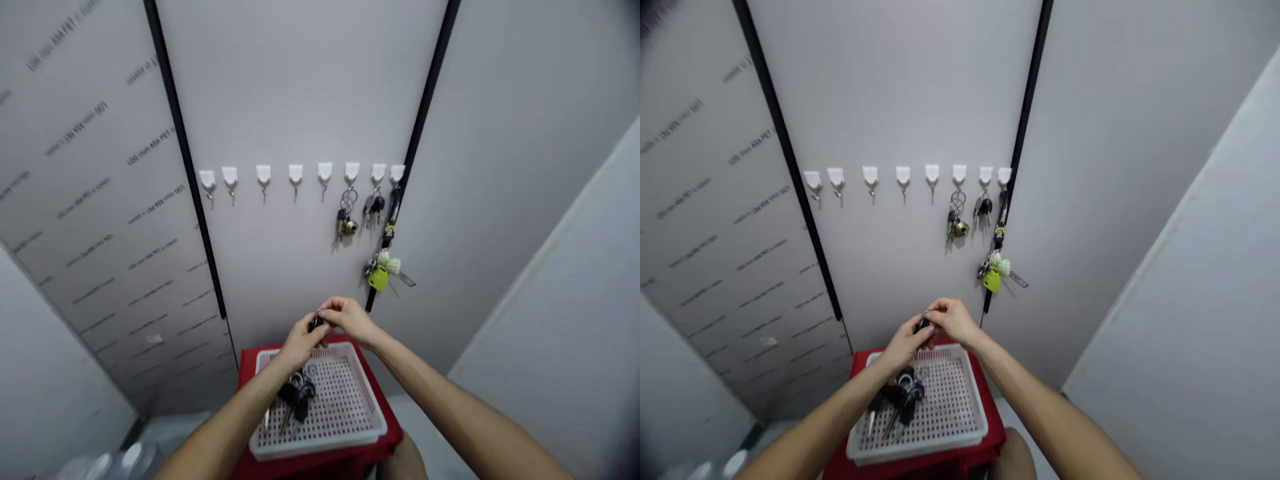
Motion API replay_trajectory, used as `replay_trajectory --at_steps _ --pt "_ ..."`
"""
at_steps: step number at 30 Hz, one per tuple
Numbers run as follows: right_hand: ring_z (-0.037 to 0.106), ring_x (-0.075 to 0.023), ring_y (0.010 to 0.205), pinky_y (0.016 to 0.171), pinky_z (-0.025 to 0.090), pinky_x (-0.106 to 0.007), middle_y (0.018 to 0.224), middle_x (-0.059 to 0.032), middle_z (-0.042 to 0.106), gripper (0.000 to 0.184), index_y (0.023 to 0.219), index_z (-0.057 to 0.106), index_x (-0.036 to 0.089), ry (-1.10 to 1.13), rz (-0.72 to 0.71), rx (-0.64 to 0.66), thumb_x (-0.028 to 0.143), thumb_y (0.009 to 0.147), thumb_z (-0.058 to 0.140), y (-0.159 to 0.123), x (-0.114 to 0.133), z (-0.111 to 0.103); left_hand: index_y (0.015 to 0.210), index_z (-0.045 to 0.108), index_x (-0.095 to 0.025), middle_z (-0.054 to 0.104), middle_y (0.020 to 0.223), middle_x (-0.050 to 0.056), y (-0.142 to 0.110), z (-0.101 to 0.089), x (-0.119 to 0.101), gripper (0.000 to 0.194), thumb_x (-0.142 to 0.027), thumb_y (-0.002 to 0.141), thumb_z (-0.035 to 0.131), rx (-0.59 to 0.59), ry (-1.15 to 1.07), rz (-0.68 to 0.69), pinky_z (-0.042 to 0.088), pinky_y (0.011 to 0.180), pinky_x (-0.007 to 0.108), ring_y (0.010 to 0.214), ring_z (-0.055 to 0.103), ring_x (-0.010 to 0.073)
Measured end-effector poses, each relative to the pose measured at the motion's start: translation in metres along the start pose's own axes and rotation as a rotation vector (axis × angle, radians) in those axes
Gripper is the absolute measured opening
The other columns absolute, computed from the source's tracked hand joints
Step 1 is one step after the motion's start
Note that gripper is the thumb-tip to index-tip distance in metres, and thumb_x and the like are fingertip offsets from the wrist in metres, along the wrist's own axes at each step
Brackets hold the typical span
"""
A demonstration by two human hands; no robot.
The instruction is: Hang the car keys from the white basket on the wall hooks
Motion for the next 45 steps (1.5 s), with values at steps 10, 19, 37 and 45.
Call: replay_trajectory --at_steps 10,19,37,45 --pt "0.043 -0.0041 0.037 0.040 0.038 -0.017 0.042 0.0064 0.046 0.009 0.059 0.048 0.013 0.076 -0.462 -0.401 0.019 0.054 0.052 0.057 0.137 -0.033 0.068 0.047 -0.013 0.048 0.060 -0.002 0.076 -0.023 -0.146 0.013 -0.025 0.067 0.043 -0.154 -0.281 0.177 0.028 0.037 0.012 0.040 0.041 0.0005" --pt "0.045 -0.0076 0.037 0.042 0.040 -0.023 0.042 0.0038 0.046 0.010 0.063 0.051 0.014 -0.245 -0.439 -0.608 0.011 0.060 0.041 0.091 0.172 -0.037 0.065 0.045 -0.011 0.046 0.050 -0.003 0.103 -0.032 -0.175 0.005 -0.015 0.068 0.043 -0.270 -0.239 0.162 0.035 0.043 0.015 0.041 0.044 0.0023" --pt "0.046 -0.0121 0.075 0.069 0.035 -0.023 0.080 -0.0041 0.053 0.022 0.084 0.053 0.016 -0.857 -0.313 0.150 0.016 0.064 0.045 -0.026 -0.093 0.045 0.085 0.050 -0.017 0.056 0.084 0.004 -0.049 -0.049 0.063 0.021 -0.018 0.066 0.041 0.030 0.823 -0.015 0.036 0.070 0.024 0.078 0.049 0.0131" --pt "0.045 -0.0123 0.072 0.067 0.034 -0.022 0.072 -0.0036 0.053 0.016 0.073 0.055 0.016 -0.950 -0.246 0.196 0.020 0.067 0.040 -0.021 -0.100 0.055 0.074 0.050 -0.020 0.057 0.078 0.002 -0.054 -0.040 0.052 0.016 -0.022 0.069 0.035 0.161 1.175 -0.003 0.036 0.063 0.025 0.075 0.050 0.0151"
Point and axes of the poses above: each hand's wrist, its own y-axis towards the middle knuckle, its own z-axis out of the palm, x = y × z, the point moved 1 cm from there along y, towards the middle knuckle
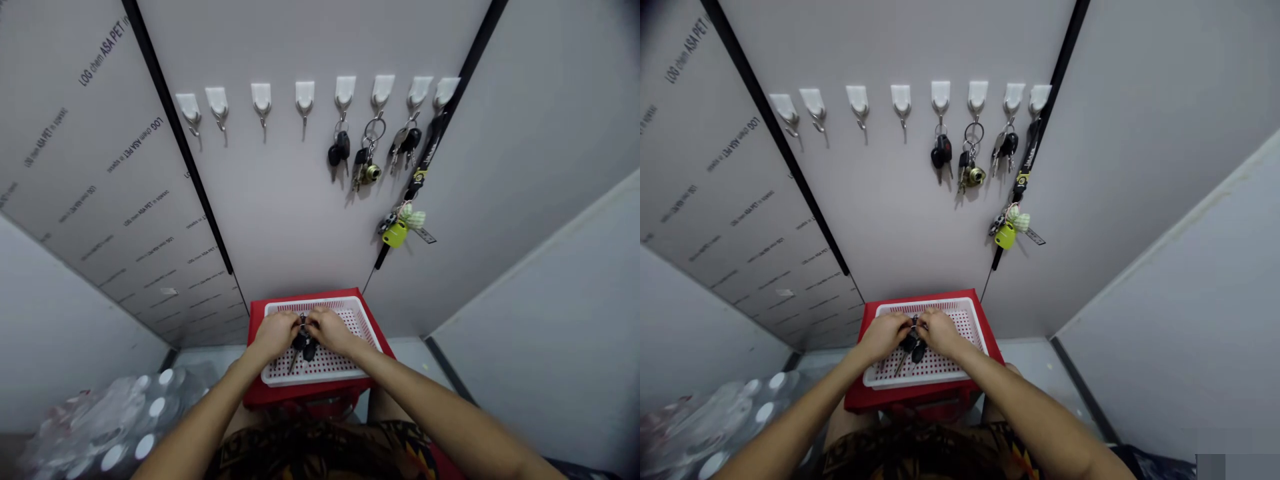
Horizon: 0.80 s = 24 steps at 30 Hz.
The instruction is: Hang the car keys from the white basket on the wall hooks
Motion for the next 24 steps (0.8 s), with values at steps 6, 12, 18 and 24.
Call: replay_trajectory --at_steps 6,12,18,24 --pt "0.043 -0.0145 0.078 0.069 0.031 -0.024 0.079 -0.0053 0.052 0.024 0.083 0.054 0.016 -0.078 -0.002 0.047 0.014 0.062 0.043 -0.009 -0.017 -0.009 0.069 0.050 -0.019 0.057 0.076 0.002 -0.001 0.000 -0.001 0.018 -0.024 0.071 0.032 0.004 0.051 -0.005 0.035 0.060 0.023 0.070 0.050 0.0141" --pt "0.043 -0.0117 0.064 0.060 0.032 -0.022 0.066 -0.0030 0.050 0.011 0.067 0.051 0.014 -0.016 0.054 0.013 0.013 0.059 0.043 -0.015 -0.018 -0.013 0.072 0.050 -0.019 0.057 0.076 0.003 -0.002 0.002 -0.001 0.017 -0.022 0.069 0.034 -0.010 0.022 -0.024 0.035 0.062 0.025 0.071 0.050 0.0153" --pt "0.038 -0.0053 0.042 0.043 0.030 -0.017 0.045 0.0053 0.042 0.003 0.060 0.043 0.015 0.599 0.199 0.056 0.016 0.063 0.041 -0.007 -0.006 -0.026 0.091 0.047 -0.019 0.052 0.095 0.004 0.000 -0.004 -0.003 0.027 -0.022 0.065 0.043 -0.086 -0.333 0.009 0.032 0.076 0.027 0.087 0.045 0.0160" --pt "0.044 -0.0046 0.042 0.045 0.035 -0.018 0.049 0.0047 0.048 0.011 0.060 0.043 0.014 0.972 0.156 0.028 0.024 0.060 0.048 0.009 0.019 -0.069 0.078 0.049 -0.014 0.054 0.073 0.001 0.011 -0.010 -0.021 0.020 -0.028 0.068 0.039 -0.112 -0.973 0.035 0.036 0.066 0.022 0.069 0.047 0.0109"
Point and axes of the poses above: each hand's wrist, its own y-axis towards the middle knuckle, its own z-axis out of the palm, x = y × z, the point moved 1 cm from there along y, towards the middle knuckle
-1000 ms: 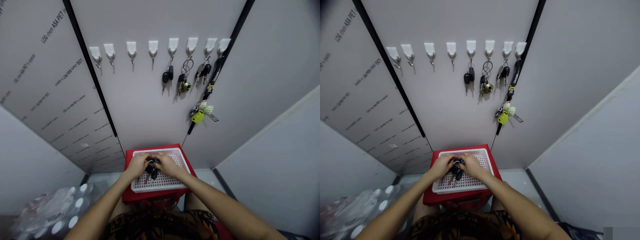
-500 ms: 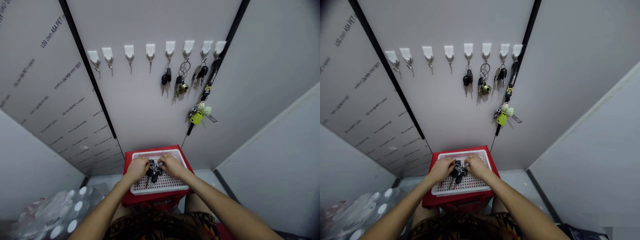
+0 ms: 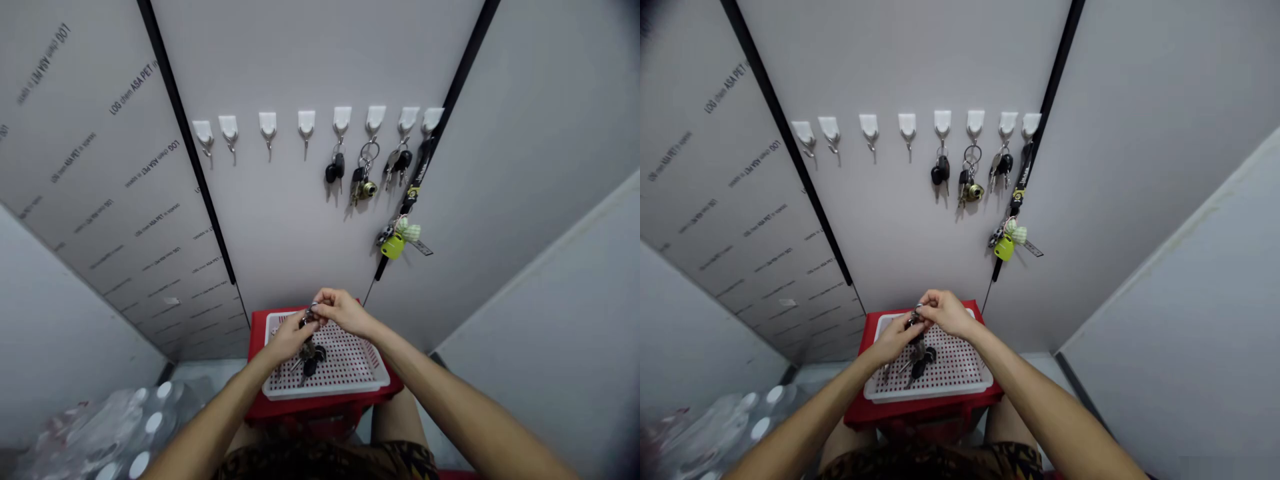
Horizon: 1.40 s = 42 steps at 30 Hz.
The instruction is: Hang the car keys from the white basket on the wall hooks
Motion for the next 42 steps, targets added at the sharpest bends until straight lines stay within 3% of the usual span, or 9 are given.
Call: replay_trajectory --at_steps 5,7,11,18,24,28,31,35,42 --pt "0.042 -0.0033 0.039 0.043 0.036 -0.018 0.046 0.0068 0.046 0.015 0.061 0.044 0.014 0.052 -0.108 -0.161 0.027 0.057 0.052 0.011 0.035 -0.011 0.074 0.046 -0.014 0.046 0.056 -0.004 0.013 -0.007 -0.017 0.022 -0.034 0.066 0.041 -0.213 -0.279 -0.039 0.035 0.053 0.019 0.052 0.043 0.0064" --pt "0.042 -0.0039 0.038 0.043 0.037 -0.019 0.043 0.0067 0.046 0.017 0.060 0.045 0.014 0.054 -0.140 -0.232 0.028 0.057 0.052 0.019 0.051 -0.017 0.070 0.045 -0.014 0.045 0.055 -0.004 0.023 -0.013 -0.031 0.023 -0.036 0.066 0.040 -0.235 -0.314 -0.027 0.034 0.049 0.018 0.048 0.042 0.0054" --pt "0.044 -0.0051 0.037 0.041 0.039 -0.019 0.041 0.0060 0.046 0.017 0.061 0.046 0.013 -0.007 -0.309 -0.371 0.029 0.057 0.051 0.040 0.097 -0.028 0.067 0.043 -0.013 0.043 0.051 -0.004 0.051 -0.030 -0.078 0.027 -0.040 0.066 0.038 -0.227 -0.332 0.068 0.033 0.045 0.017 0.042 0.041 0.0046" --pt "0.045 -0.0054 0.036 0.035 0.037 -0.017 0.046 0.0059 0.047 0.015 0.069 0.046 0.014 -0.137 -0.635 -0.649 0.025 0.059 0.049 0.072 0.185 -0.041 0.068 0.044 -0.013 0.043 0.047 -0.005 0.096 -0.066 -0.165 0.020 -0.031 0.070 0.034 -0.390 -0.383 0.241 0.033 0.040 0.016 0.037 0.039 0.0041" --pt "0.044 -0.0053 0.037 0.039 0.038 -0.019 0.045 0.0045 0.047 0.010 0.069 0.050 0.013 -0.312 -0.620 -0.779 0.018 0.061 0.046 0.092 0.208 -0.044 0.062 0.043 -0.013 0.039 0.043 -0.005 0.117 -0.084 -0.182 0.015 -0.023 0.070 0.035 -0.477 -0.391 0.243 0.034 0.039 0.016 0.036 0.039 0.0043" --pt "0.047 -0.0073 0.041 0.047 0.041 -0.024 0.048 0.0020 0.049 0.016 0.074 0.053 0.012 -0.408 -0.576 -0.737 0.017 0.064 0.041 0.101 0.198 -0.047 0.064 0.045 -0.012 0.041 0.043 -0.005 0.123 -0.087 -0.170 0.017 -0.025 0.070 0.036 -0.447 -0.318 0.138 0.031 0.038 0.016 0.036 0.041 0.0052" --pt "0.048 -0.0081 0.050 0.058 0.041 -0.027 0.061 -0.0013 0.053 0.022 0.083 0.051 0.012 -0.526 -0.674 -0.764 0.017 0.065 0.041 0.092 0.184 -0.047 0.072 0.047 -0.012 0.047 0.049 -0.003 0.118 -0.086 -0.153 0.017 -0.025 0.070 0.037 -0.474 -0.282 0.060 0.030 0.038 0.015 0.040 0.044 0.0051" --pt "0.047 -0.0085 0.062 0.063 0.038 -0.024 0.086 -0.0054 0.050 0.028 0.092 0.047 0.014 -0.667 -0.759 -0.787 0.017 0.065 0.041 0.062 0.136 -0.036 0.085 0.047 -0.013 0.054 0.068 0.002 0.093 -0.077 -0.107 0.021 -0.024 0.069 0.039 -0.514 -0.248 -0.017 0.034 0.047 0.015 0.053 0.049 0.0054" --pt "0.047 -0.0100 0.066 0.063 0.036 -0.022 0.072 -0.0029 0.052 0.017 0.077 0.053 0.016 -0.840 -0.359 -0.168 0.014 0.067 0.039 0.006 -0.017 0.011 0.079 0.052 -0.013 0.056 0.075 0.003 0.009 -0.037 -0.001 0.019 -0.020 0.066 0.039 -0.178 0.246 -0.081 0.038 0.065 0.022 0.068 0.050 0.0106"
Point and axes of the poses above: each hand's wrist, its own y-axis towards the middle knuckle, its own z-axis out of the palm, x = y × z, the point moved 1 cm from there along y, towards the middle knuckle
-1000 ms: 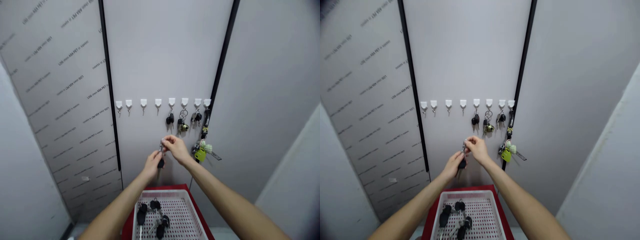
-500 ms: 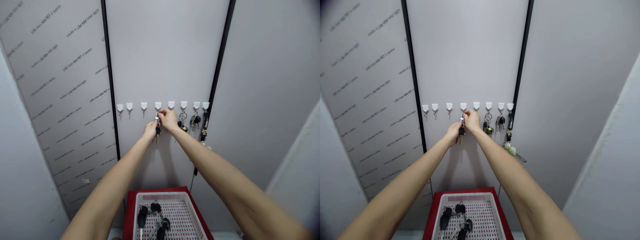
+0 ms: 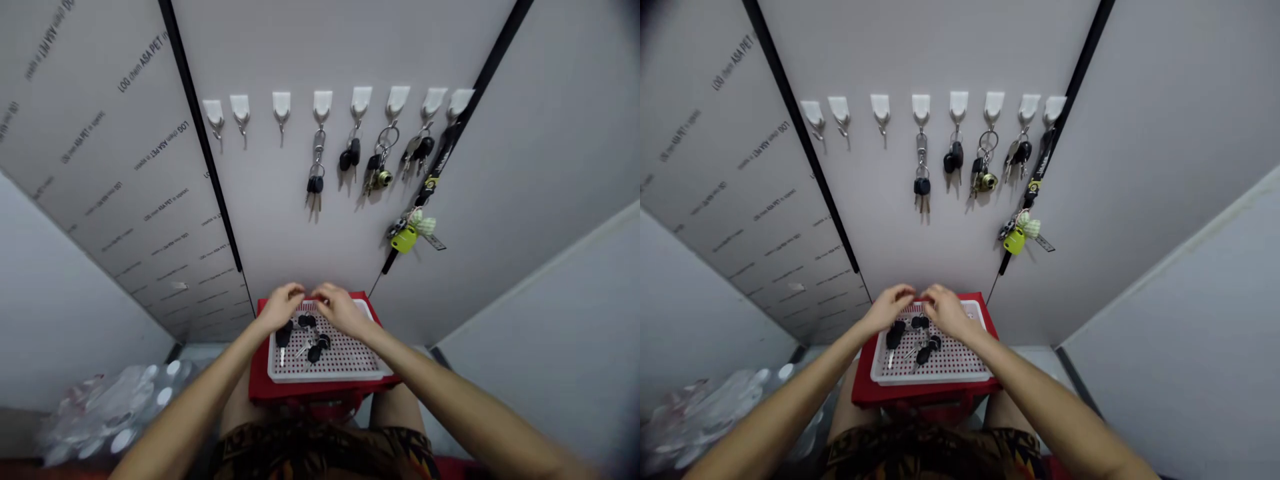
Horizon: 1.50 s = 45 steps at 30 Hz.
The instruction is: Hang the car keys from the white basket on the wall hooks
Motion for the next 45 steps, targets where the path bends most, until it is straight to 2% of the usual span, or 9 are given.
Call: replay_trajectory --at_steps 4,9,12,17,24,30,33,39,45 --pt "0.046 -0.0126 0.080 0.070 0.035 -0.022 0.083 -0.0047 0.053 0.024 0.087 0.051 0.017 -0.077 0.065 0.151 0.017 0.065 0.044 -0.028 -0.013 0.038 0.080 0.052 -0.017 0.056 0.080 0.003 -0.028 0.013 0.023 0.019 -0.018 0.068 0.036 0.074 0.325 0.122 0.036 0.070 0.023 0.076 0.048 0.0118" --pt "0.049 -0.0167 0.080 0.067 0.034 -0.026 0.082 -0.0084 0.057 0.027 0.085 0.053 0.017 -0.268 0.266 0.221 0.033 0.071 0.036 -0.020 -0.015 0.044 0.083 0.051 -0.020 0.055 0.085 0.002 -0.033 0.017 0.025 0.020 -0.018 0.070 0.034 0.101 0.539 0.159 0.035 0.072 0.024 0.080 0.047 0.0127" --pt "0.052 -0.0178 0.074 0.061 0.034 -0.026 0.076 -0.0082 0.059 0.030 0.078 0.056 0.018 -0.329 0.362 0.285 0.037 0.071 0.034 -0.012 -0.013 0.048 0.083 0.051 -0.020 0.055 0.086 0.001 -0.033 0.017 0.025 0.021 -0.019 0.071 0.034 0.097 0.550 0.144 0.035 0.072 0.024 0.081 0.047 0.0126" --pt "0.052 -0.0141 0.076 0.060 0.034 -0.023 0.080 -0.0004 0.059 0.023 0.084 0.053 0.026 -0.208 0.291 0.273 0.031 0.071 0.035 -0.009 -0.011 0.058 0.083 0.051 -0.020 0.056 0.085 0.001 -0.035 0.016 0.027 0.021 -0.018 0.071 0.033 0.071 0.491 0.156 0.035 0.072 0.023 0.080 0.047 0.0121" --pt "0.050 -0.0116 0.068 0.060 0.034 -0.021 0.071 -0.0016 0.058 0.015 0.068 0.056 0.017 -0.018 0.305 0.197 0.023 0.064 0.043 -0.009 -0.011 0.061 0.082 0.050 -0.019 0.055 0.084 0.002 -0.035 0.016 0.028 0.020 -0.018 0.071 0.033 0.009 0.357 0.134 0.036 0.073 0.023 0.081 0.047 0.0117" --pt "0.041 -0.0058 0.044 0.046 0.034 -0.018 0.048 0.0037 0.046 0.013 0.058 0.049 0.013 0.615 0.407 0.109 0.024 0.063 0.043 0.004 0.000 0.038 0.101 0.039 -0.015 0.047 0.102 0.006 -0.031 0.011 0.021 0.036 -0.028 0.067 0.042 -0.022 0.099 0.082 0.031 0.081 0.026 0.092 0.042 0.0136" --pt "0.040 -0.0048 0.042 0.046 0.035 -0.018 0.046 0.0055 0.043 0.013 0.058 0.046 0.013 0.829 0.403 0.104 0.026 0.061 0.045 0.014 0.010 0.022 0.093 0.044 -0.014 0.052 0.090 0.004 -0.024 0.010 0.015 0.028 -0.029 0.069 0.038 0.026 -0.095 0.071 0.035 0.075 0.025 0.083 0.046 0.0127" --pt "0.039 -0.0033 0.038 0.041 0.033 -0.017 0.044 0.0062 0.043 0.011 0.057 0.047 0.013 0.798 0.291 0.045 0.023 0.060 0.047 0.045 0.026 -0.011 0.073 0.046 -0.012 0.043 0.054 -0.003 -0.007 -0.008 -0.010 0.022 -0.031 0.069 0.037 -0.080 -0.398 0.042 0.036 0.051 0.020 0.049 0.041 0.0068" --pt "0.040 -0.0036 0.034 0.038 0.035 -0.016 0.041 0.0054 0.044 0.010 0.054 0.046 0.013 0.689 0.139 -0.174 0.020 0.061 0.044 0.110 0.065 -0.068 0.061 0.042 -0.013 0.039 0.049 -0.004 0.031 -0.061 -0.073 0.025 -0.035 0.069 0.034 -0.223 -0.537 0.127 0.029 0.040 0.016 0.040 0.036 0.0034"
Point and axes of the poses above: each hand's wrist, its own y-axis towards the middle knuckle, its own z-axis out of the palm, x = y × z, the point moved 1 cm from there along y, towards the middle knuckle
